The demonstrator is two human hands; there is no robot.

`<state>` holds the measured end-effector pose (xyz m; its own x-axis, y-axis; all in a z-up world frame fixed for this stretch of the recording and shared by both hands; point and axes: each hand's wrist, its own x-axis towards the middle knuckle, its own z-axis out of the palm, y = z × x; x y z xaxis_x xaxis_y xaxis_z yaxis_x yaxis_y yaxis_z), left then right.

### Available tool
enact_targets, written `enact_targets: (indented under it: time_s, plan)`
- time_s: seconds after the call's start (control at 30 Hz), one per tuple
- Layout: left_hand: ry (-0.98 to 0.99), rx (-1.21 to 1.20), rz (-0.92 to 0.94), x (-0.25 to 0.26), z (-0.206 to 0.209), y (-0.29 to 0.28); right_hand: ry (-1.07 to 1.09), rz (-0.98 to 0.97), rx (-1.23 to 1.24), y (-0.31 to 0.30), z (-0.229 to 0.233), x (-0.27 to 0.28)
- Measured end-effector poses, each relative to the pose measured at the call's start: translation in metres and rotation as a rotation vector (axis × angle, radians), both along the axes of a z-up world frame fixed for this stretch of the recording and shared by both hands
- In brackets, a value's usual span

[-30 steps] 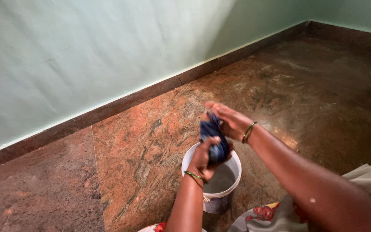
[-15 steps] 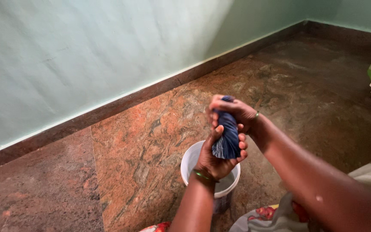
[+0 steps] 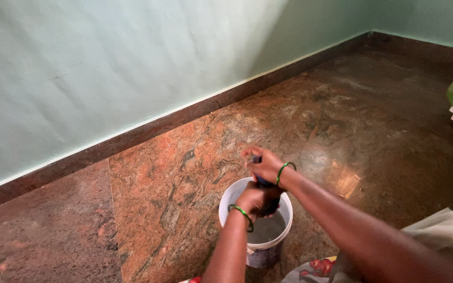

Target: The person wrings a blue cloth by hand inside a white bucket of water, twisting and squeezing the fabric repeatedly.

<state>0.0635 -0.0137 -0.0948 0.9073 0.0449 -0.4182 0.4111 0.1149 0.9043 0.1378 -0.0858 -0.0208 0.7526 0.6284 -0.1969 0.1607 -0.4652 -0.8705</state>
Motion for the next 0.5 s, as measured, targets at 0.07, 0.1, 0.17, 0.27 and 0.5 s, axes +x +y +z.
enact_targets:
  time_s: [0.07,0.1,0.17,0.27,0.5]
  plan:
    - [0.007,0.432,-0.076,0.01,-0.017,-0.006,-0.115,-0.025,-0.069,0.002,-0.009,-0.008]
    - [-0.044,0.711,-0.149,0.012,-0.025,-0.008,-0.194,-0.012,-0.062,0.003,-0.014,-0.01]
    - [-0.154,1.268,-0.298,0.016,-0.039,-0.014,-0.33,-0.009,-0.052,0.006,-0.025,-0.009]
    - [-0.316,1.782,-0.387,0.02,-0.064,-0.018,-0.461,-0.014,-0.042,0.01,-0.036,-0.008]
    - [-0.29,1.698,-0.265,0.016,-0.095,-0.015,-0.48,0.033,-0.148,0.012,-0.043,-0.025]
